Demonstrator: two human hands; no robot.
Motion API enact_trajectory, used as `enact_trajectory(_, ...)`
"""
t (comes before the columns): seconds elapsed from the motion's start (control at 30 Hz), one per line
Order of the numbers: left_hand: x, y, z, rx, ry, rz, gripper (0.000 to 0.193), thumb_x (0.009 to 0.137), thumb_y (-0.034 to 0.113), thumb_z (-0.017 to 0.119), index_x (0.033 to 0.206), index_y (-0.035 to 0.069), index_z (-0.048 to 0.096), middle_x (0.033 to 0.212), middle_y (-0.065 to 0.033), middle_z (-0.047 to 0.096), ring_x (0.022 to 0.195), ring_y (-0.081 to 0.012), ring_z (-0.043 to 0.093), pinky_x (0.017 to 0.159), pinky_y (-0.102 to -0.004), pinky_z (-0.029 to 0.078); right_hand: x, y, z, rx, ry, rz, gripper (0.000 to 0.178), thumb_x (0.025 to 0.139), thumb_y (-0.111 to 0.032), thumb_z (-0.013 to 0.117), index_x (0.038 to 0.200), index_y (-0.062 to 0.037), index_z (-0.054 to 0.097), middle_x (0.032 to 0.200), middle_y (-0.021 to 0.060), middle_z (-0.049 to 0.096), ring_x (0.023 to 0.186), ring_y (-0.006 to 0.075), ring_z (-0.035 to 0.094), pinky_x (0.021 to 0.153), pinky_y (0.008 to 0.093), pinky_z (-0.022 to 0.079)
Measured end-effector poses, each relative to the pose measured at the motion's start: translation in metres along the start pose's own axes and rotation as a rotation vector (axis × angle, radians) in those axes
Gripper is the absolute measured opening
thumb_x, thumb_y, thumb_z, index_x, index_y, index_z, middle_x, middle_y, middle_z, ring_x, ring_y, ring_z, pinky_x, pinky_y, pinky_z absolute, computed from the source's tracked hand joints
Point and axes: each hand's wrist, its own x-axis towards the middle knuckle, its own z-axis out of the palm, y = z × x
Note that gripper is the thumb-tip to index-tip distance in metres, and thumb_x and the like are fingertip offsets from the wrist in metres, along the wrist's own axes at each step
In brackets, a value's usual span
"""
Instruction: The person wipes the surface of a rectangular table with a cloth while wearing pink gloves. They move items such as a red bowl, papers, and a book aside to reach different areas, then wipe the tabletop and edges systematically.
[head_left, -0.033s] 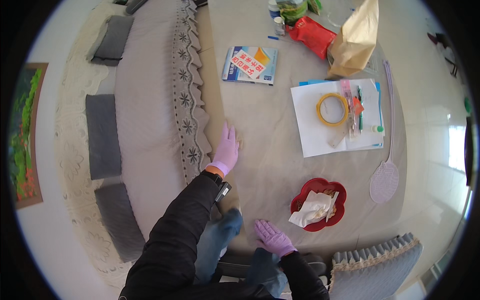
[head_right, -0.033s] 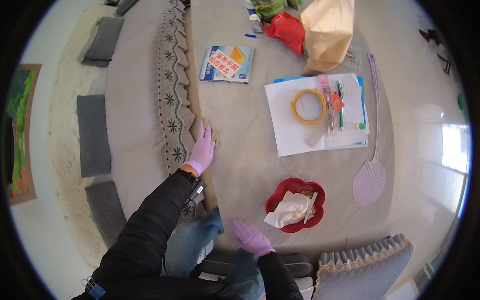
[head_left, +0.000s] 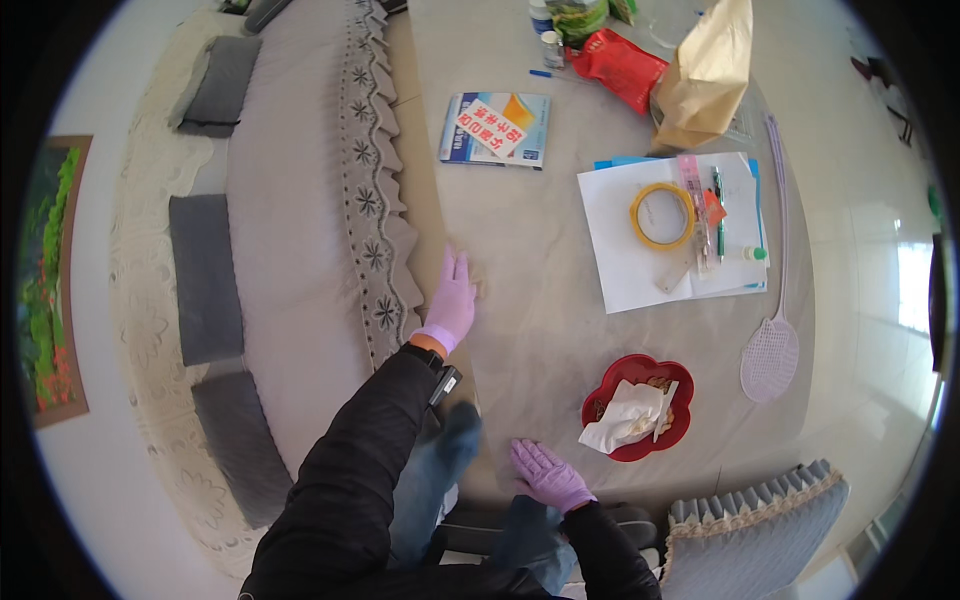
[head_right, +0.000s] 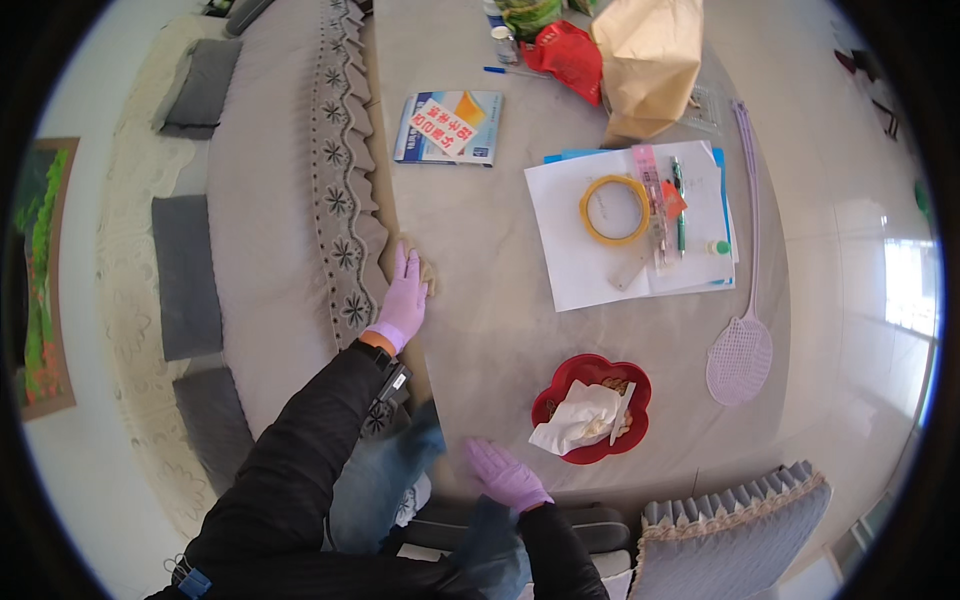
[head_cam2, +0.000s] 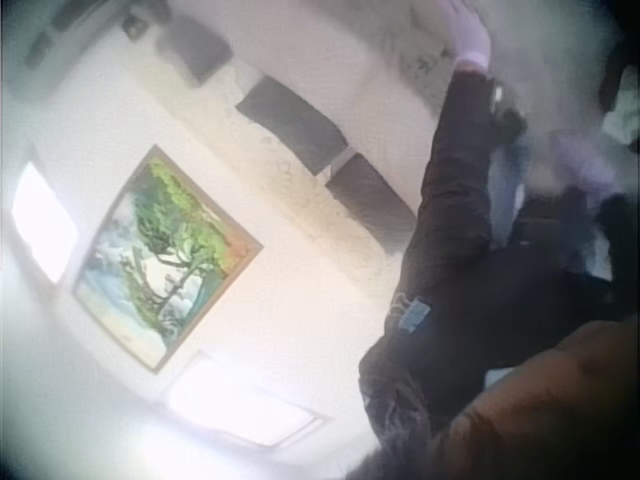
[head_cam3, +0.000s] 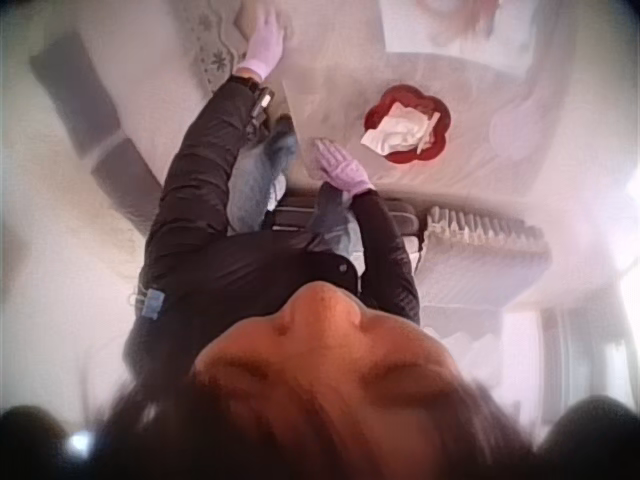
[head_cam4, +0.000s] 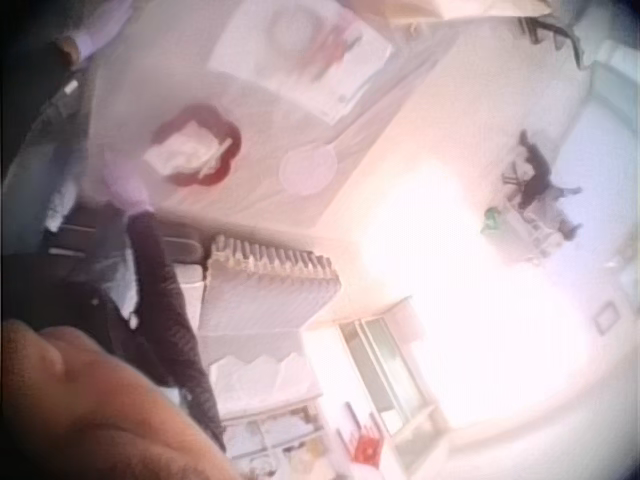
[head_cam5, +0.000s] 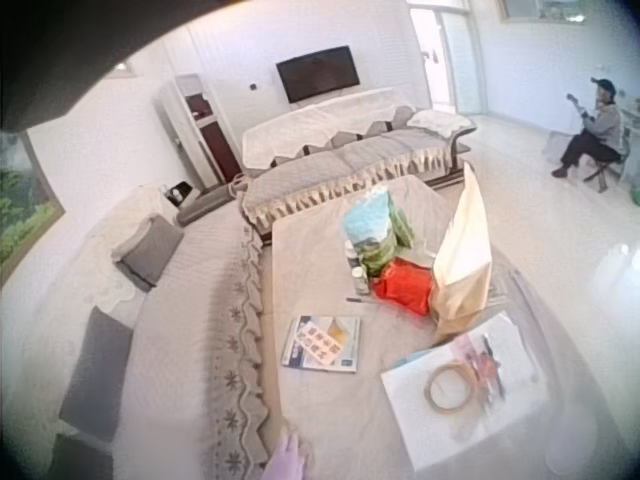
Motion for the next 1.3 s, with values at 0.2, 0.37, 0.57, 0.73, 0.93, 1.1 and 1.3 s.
enact_trajectory(0.2,-0.002,-0.005,0.002,0.002,0.019,0.100,0.062,0.097,0.007,0.051,0.151,-0.011,0.027,0.162,-0.0330,0.014,0.143,-0.0478,0.034,0.116,-0.0408,0.035,0.001,0.001,-0.010,-0.163,-0.004,-0.028,0.060,0.099,-0.038,0.055,0.146,-0.0012,0.046,0.153,0.0124,0.047,0.139,0.0239,0.049,0.116,0.0370,0.039)
enact_trajectory(0.37,0.001,-0.014,0.002,-0.033,-0.013,0.129,0.064,0.098,0.009,0.051,0.152,-0.012,0.024,0.162,-0.0355,0.009,0.141,-0.0511,0.035,0.115,-0.0424,0.038,0.005,0.001,-0.007,-0.147,-0.101,0.087,0.056,0.101,-0.037,0.051,0.149,-0.0078,0.046,0.155,0.0057,0.046,0.139,0.0153,0.049,0.118,0.0332,0.036)
enact_trajectory(0.57,0.016,-0.024,0.001,-0.059,0.079,0.158,0.064,0.098,0.011,0.054,0.152,-0.010,0.027,0.160,-0.0372,0.014,0.143,-0.0520,0.032,0.117,-0.0438,0.035,0.003,-0.002,0.010,-0.347,0.030,0.085,0.058,0.100,-0.042,0.051,0.150,-0.0126,0.047,0.155,-0.0001,0.047,0.141,0.0122,0.045,0.123,0.0332,0.029)
enact_trajectory(0.73,0.106,-0.042,-0.019,0.003,0.163,0.101,0.059,0.098,0.011,0.055,0.149,-0.009,0.034,0.159,-0.0349,0.024,0.145,-0.0491,0.031,0.119,-0.0439,0.031,0.001,-0.002,0.009,-0.424,0.143,0.076,0.057,0.101,-0.042,0.049,0.150,-0.0129,0.047,0.155,-0.0002,0.048,0.143,0.0137,0.044,0.123,0.0343,0.029)
enact_trajectory(0.93,0.093,-0.048,-0.023,-0.008,0.077,0.221,0.057,0.098,0.009,0.054,0.149,-0.007,0.036,0.161,-0.0299,0.024,0.149,-0.0442,0.027,0.121,-0.0428,0.027,0.000,-0.004,0.010,-0.432,0.059,0.055,0.056,0.101,-0.044,0.048,0.149,-0.0141,0.049,0.153,0.0004,0.049,0.140,0.0131,0.047,0.121,0.0341,0.030)
enact_trajectory(1.1,0.066,-0.055,-0.003,-0.019,0.188,0.401,0.057,0.097,0.011,0.056,0.148,-0.008,0.039,0.161,-0.0309,0.023,0.149,-0.0495,0.023,0.121,-0.0497,0.026,0.001,-0.011,0.012,-0.388,-0.074,0.093,0.058,0.099,-0.046,0.051,0.149,-0.0160,0.048,0.157,-0.0001,0.045,0.142,0.0125,0.043,0.120,0.0344,0.032)
enact_trajectory(1.3,0.079,-0.083,0.003,-0.118,0.208,0.548,0.059,0.097,0.014,0.059,0.147,-0.010,0.039,0.160,-0.0336,0.022,0.148,-0.0543,0.019,0.122,-0.0547,0.022,0.011,-0.032,0.009,-0.439,-0.012,0.189,0.061,0.093,-0.048,0.058,0.145,-0.0167,0.051,0.154,0.0047,0.047,0.139,0.0216,0.047,0.118,0.0381,0.036)
